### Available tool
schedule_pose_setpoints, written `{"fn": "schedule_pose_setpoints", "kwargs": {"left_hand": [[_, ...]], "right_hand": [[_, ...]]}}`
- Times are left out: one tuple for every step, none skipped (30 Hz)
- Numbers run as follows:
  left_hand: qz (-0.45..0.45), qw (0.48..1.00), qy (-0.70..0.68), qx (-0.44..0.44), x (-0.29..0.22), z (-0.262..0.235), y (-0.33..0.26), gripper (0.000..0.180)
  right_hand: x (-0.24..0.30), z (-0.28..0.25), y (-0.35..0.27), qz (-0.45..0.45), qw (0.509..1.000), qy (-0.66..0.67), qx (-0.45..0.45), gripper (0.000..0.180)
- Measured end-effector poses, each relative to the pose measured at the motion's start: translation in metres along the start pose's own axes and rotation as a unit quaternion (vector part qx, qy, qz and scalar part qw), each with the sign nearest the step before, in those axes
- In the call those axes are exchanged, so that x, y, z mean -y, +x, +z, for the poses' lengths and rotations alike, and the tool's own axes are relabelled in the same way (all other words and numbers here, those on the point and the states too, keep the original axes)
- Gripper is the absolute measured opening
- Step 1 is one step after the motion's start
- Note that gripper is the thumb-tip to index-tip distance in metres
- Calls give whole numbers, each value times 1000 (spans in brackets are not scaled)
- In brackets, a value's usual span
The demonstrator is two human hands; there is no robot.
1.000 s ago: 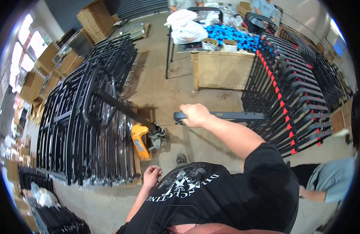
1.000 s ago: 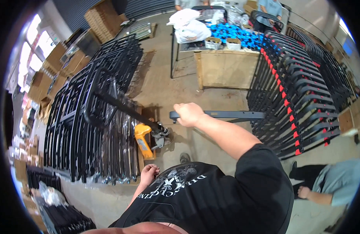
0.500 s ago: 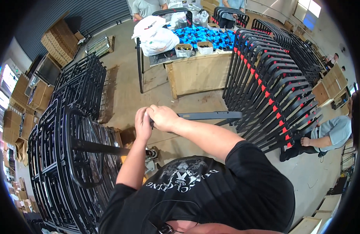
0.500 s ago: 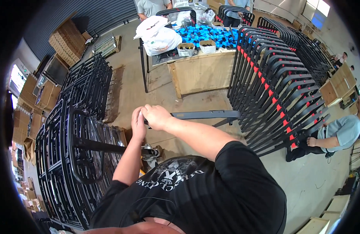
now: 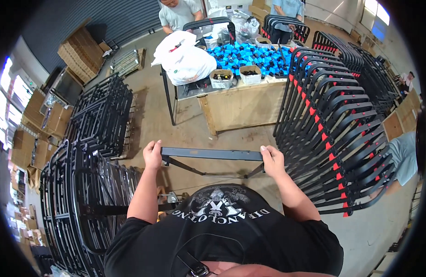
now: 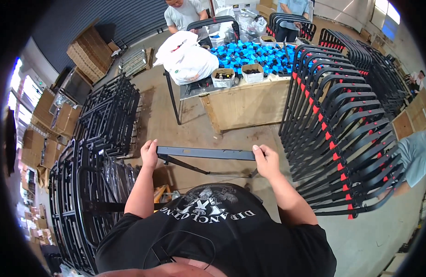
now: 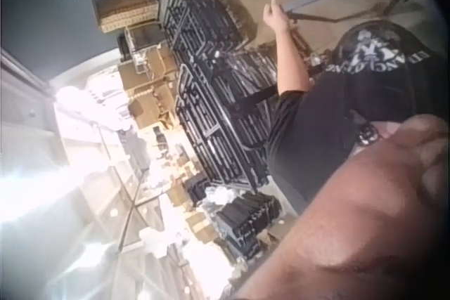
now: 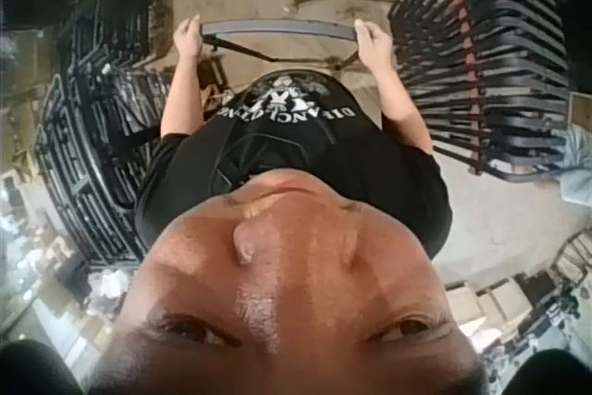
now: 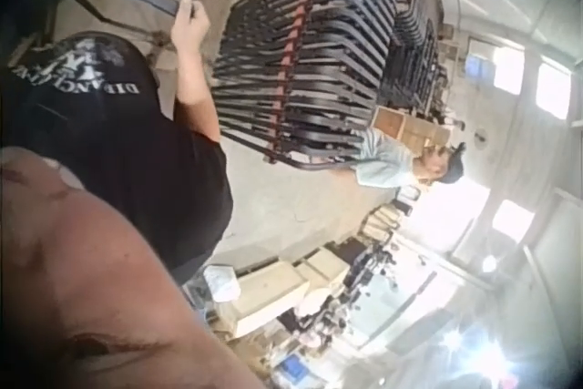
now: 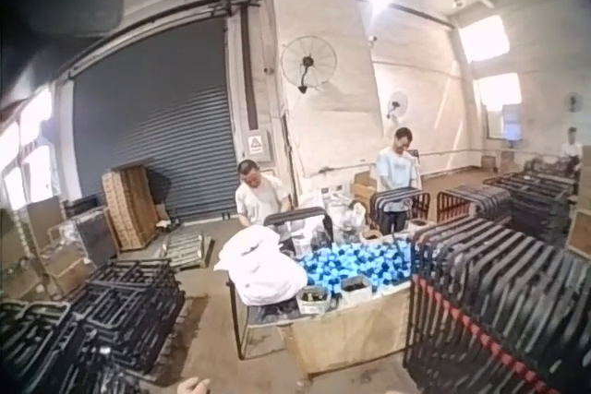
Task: Assembling black metal frame components by attaching plastic caps and securing them with a tool.
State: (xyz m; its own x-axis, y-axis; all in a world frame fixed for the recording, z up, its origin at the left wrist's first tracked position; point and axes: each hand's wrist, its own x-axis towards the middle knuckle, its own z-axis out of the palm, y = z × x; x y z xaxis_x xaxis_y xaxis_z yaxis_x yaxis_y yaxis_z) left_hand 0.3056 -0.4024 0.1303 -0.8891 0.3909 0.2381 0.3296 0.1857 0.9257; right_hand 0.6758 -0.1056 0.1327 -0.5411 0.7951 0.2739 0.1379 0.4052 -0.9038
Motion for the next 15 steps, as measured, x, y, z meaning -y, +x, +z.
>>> {"fn": "schedule_pose_setpoints", "kwargs": {"left_hand": [[-7,1000,-10,10,-5,7,5,38],[-4,1000,-3,11,-9,15,9,38],[-6,1000,-27,-8,-12,22,11,39],[-7,998,-52,-30,-15,28,14,40],[19,999,-39,-21,-18,31,20,39],[13,998,-49,-38,-19,37,23,37],[23,997,-52,-45,-33,45,30,37],[30,996,-55,-56,-42,49,32,36],[26,995,-75,-53,-46,50,38,34],[24,996,-74,-52,-62,55,44,32],[29,995,-72,-55,-70,61,51,31],[33,995,-69,-58,-77,67,59,31],[32,994,-79,-67,-84,71,64,31],[31,994,-78,-70,-81,76,76,31],[33,993,-83,-80,-77,81,88,32]], "right_hand": [[-5,-1,11,28,998,45,17,37],[-9,-2,22,56,994,88,35,38],[-11,-3,31,36,994,102,29,40],[-10,-7,46,36,993,108,31,40],[-6,-13,61,20,992,117,37,40],[-7,-17,76,4,991,124,43,40],[-12,-18,91,-11,990,134,31,40],[-8,-23,104,-6,990,134,36,40],[0,-29,119,-24,991,130,36,40],[5,-34,135,-46,991,125,33,40],[1,-34,149,-48,991,121,30,38],[0,-36,164,-48,991,120,34,38],[6,-37,178,-65,991,113,34,37],[10,-37,194,-84,991,103,31,37],[10,-33,210,-89,990,101,32,36]]}}
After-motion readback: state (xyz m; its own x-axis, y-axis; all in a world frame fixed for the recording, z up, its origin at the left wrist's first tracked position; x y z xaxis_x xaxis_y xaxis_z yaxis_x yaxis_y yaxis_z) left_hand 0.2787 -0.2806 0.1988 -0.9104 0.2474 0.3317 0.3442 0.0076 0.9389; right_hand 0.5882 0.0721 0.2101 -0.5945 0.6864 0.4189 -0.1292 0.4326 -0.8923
